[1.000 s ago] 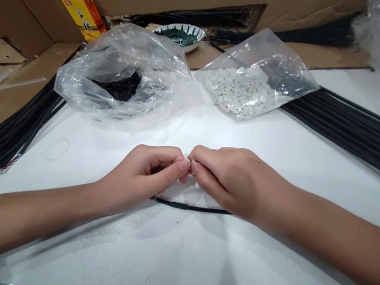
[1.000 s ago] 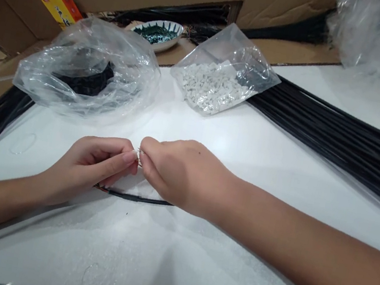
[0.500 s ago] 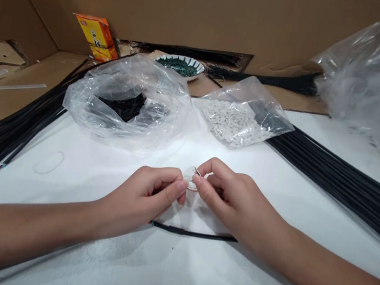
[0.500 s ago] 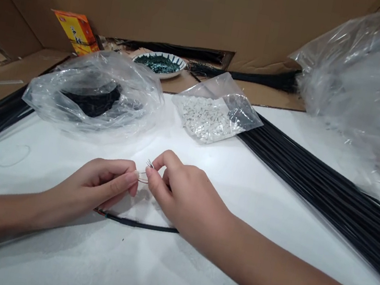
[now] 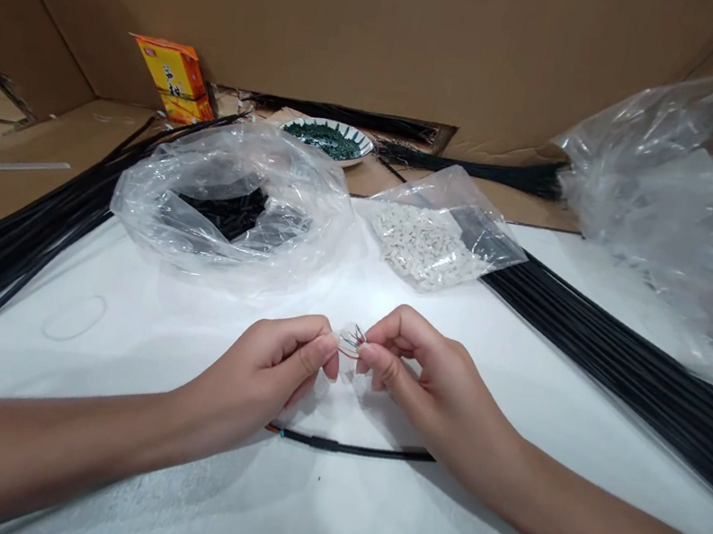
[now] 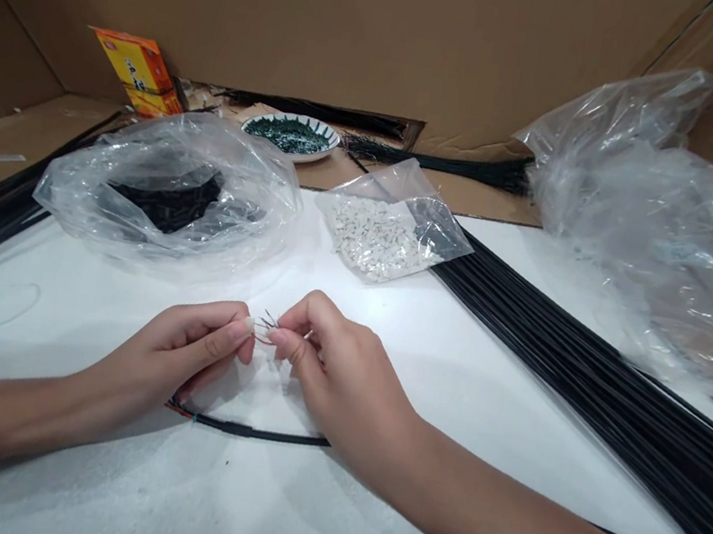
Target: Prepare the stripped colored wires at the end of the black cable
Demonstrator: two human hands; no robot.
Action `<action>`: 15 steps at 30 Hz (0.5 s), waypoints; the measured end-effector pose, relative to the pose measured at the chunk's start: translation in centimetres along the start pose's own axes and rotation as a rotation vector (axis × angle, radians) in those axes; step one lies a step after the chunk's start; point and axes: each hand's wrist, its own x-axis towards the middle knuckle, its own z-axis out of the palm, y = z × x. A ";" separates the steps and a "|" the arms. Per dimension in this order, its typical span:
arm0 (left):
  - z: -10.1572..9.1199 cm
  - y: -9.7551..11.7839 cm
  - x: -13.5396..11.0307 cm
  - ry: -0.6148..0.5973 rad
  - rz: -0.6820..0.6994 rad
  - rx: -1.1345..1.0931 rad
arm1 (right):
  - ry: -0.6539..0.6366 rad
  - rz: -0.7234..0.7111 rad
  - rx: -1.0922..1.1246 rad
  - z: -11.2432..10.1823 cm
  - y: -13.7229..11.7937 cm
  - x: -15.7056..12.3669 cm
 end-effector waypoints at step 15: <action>0.0 0.4 0.1 0.061 0.004 0.001 | -0.087 0.032 0.216 0.2 0.1 0.3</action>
